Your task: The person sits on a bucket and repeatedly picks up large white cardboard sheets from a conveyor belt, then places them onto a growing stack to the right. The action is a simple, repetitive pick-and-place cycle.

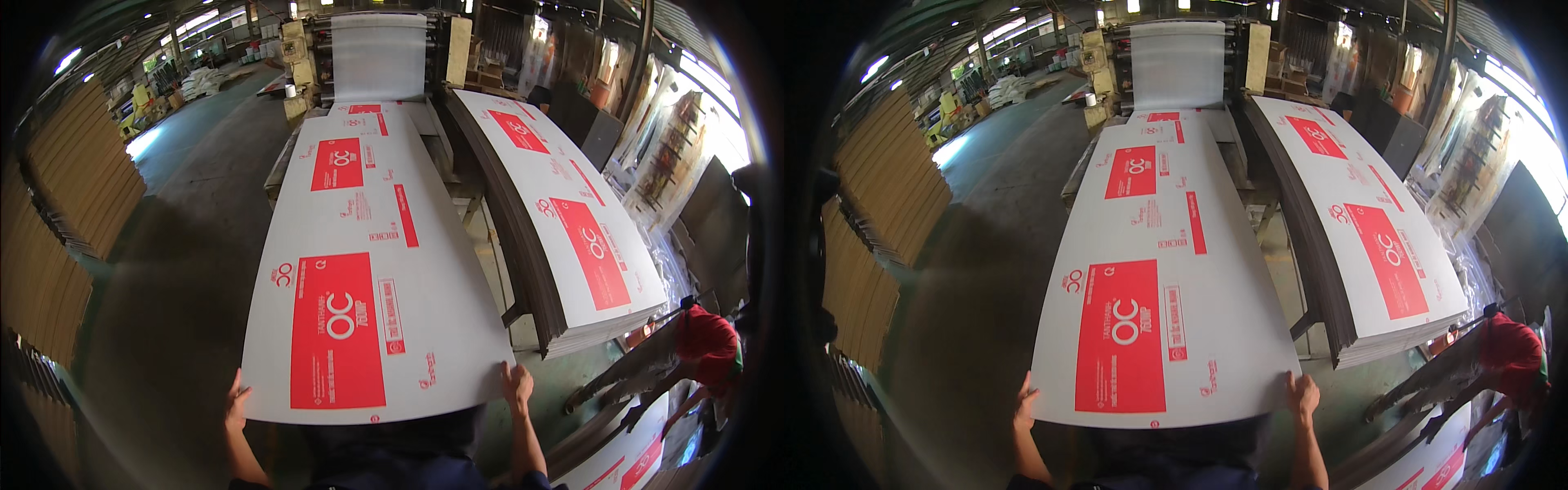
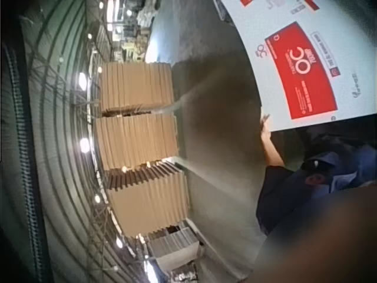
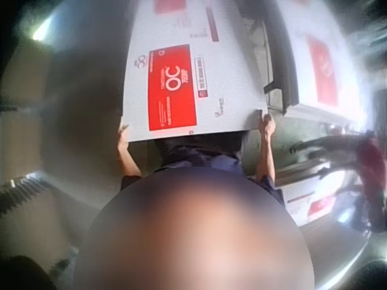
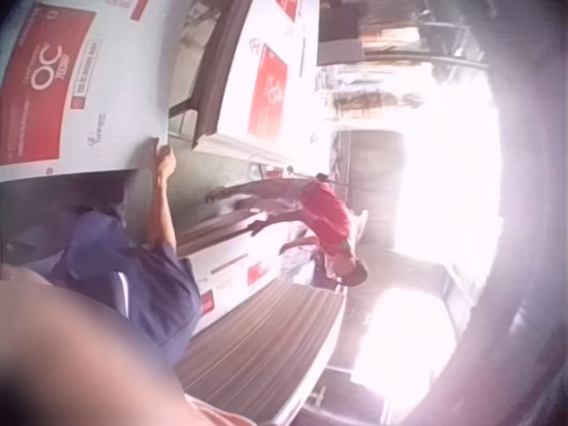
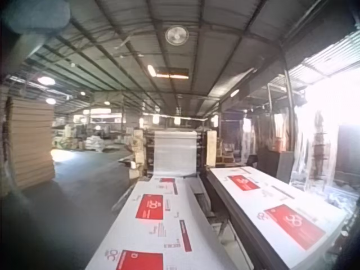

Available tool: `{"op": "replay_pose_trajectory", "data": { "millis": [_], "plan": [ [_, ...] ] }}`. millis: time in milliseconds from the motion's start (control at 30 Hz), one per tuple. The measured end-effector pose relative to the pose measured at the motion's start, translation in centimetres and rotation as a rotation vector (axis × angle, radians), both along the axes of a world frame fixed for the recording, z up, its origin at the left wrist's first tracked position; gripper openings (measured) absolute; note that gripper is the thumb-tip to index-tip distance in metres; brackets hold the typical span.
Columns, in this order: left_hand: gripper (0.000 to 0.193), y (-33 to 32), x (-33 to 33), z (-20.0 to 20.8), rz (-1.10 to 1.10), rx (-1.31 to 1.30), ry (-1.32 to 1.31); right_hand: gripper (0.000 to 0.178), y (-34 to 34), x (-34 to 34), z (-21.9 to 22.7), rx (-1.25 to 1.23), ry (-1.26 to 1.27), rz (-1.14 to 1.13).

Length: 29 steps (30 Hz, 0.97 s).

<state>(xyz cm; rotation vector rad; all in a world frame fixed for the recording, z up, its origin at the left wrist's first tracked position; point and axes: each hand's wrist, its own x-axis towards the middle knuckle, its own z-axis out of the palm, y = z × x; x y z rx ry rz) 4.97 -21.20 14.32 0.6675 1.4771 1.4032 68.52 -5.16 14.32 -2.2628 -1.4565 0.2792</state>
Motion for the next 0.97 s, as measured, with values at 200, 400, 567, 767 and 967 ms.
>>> {"op": "replay_pose_trajectory", "data": {
  "millis": [200, 400, 567, 767, 967],
  "plan": [
    [0.07, -5.6, 1.4, 0.1, 0.021, -0.039, 0.02, 0.05, -8.5, 1.7, 0.1, 0.082, 0.126, -0.142],
    [0.069, -7.3, 0.1, 2.5, -0.012, -0.041, 0.058, 0.049, -12.1, 1.2, 0.5, 0.081, 0.02, -0.116],
    [0.065, -7.5, 0.5, 3.7, 0.029, -0.091, 0.068, 0.051, -14.3, 1.1, 1.6, 0.036, 0.068, -0.165],
    [0.061, -1.6, -0.5, 4.4, -0.01, -0.033, 0.093, 0.052, -7.6, 0.5, 2.2, 0.014, 0.051, -0.101],
    [0.065, 3.8, -0.2, 2.7, 0.017, -0.122, 0.174, 0.059, -1.9, 0.8, 0.2, 0.041, -0.016, -0.142]
  ]
}}
